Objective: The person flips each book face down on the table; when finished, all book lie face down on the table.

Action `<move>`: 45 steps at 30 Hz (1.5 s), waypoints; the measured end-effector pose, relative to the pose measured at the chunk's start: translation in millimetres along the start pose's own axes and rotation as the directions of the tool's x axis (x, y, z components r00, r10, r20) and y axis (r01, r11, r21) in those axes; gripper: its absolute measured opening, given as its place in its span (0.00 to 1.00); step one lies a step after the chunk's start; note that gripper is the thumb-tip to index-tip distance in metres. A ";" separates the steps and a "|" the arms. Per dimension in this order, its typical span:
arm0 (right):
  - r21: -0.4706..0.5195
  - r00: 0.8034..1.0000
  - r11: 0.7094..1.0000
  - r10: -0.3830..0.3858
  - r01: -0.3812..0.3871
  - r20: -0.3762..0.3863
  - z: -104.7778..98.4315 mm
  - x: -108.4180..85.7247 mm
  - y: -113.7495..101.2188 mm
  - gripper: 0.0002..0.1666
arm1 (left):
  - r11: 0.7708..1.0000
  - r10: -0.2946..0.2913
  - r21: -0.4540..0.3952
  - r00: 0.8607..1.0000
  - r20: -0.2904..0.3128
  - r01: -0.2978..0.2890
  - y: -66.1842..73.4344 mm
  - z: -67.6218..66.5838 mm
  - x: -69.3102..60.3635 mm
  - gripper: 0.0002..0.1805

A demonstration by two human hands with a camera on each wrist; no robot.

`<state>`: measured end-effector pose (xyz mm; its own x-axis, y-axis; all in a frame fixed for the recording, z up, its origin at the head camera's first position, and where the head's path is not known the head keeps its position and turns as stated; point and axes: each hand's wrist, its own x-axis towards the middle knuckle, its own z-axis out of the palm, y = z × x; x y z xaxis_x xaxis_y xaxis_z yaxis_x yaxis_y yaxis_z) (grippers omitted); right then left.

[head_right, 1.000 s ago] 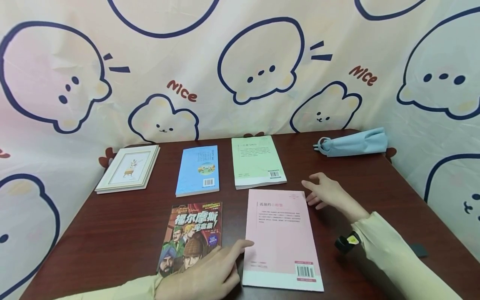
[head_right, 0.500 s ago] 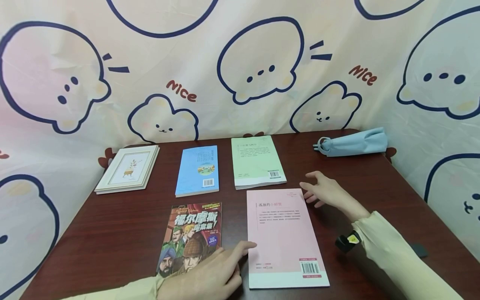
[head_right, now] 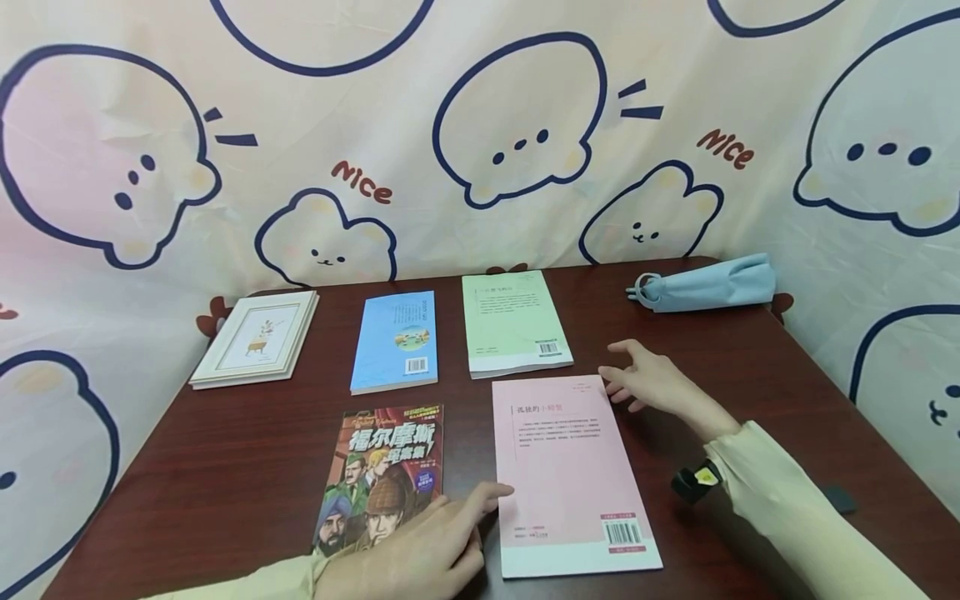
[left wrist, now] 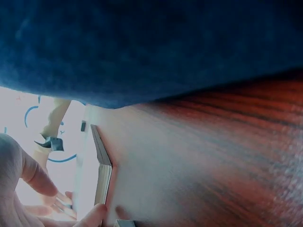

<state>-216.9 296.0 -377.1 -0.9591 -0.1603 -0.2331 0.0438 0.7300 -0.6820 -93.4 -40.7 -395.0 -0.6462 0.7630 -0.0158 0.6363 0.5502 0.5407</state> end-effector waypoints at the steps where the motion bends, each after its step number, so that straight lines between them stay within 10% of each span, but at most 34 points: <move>1: -0.001 1.000 1.000 -0.002 0.002 -0.002 -0.1 0.3 0.1 0.43 | 1.000 0.001 -0.001 1.000 -0.003 -0.001 0.0 0.3 0.1 0.31; 36: -0.092 0.999 0.995 -0.030 0.031 0.009 0.9 3.5 -7.4 0.41 | 0.999 -0.038 -0.020 0.999 0.030 0.038 -2.1 -7.6 -10.2 0.30; 45: -0.172 0.985 0.979 0.083 -0.109 -0.148 -14.6 3.3 -23.8 0.40 | 0.966 -0.216 -0.158 0.974 -0.063 0.204 0.9 -47.5 -38.0 0.31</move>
<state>-225.2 287.8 -351.5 -0.9830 0.0013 -0.1837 0.0989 0.8465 -0.5231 -88.3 -85.2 -354.0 -0.7933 0.6036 -0.0794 0.4165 0.6332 0.6523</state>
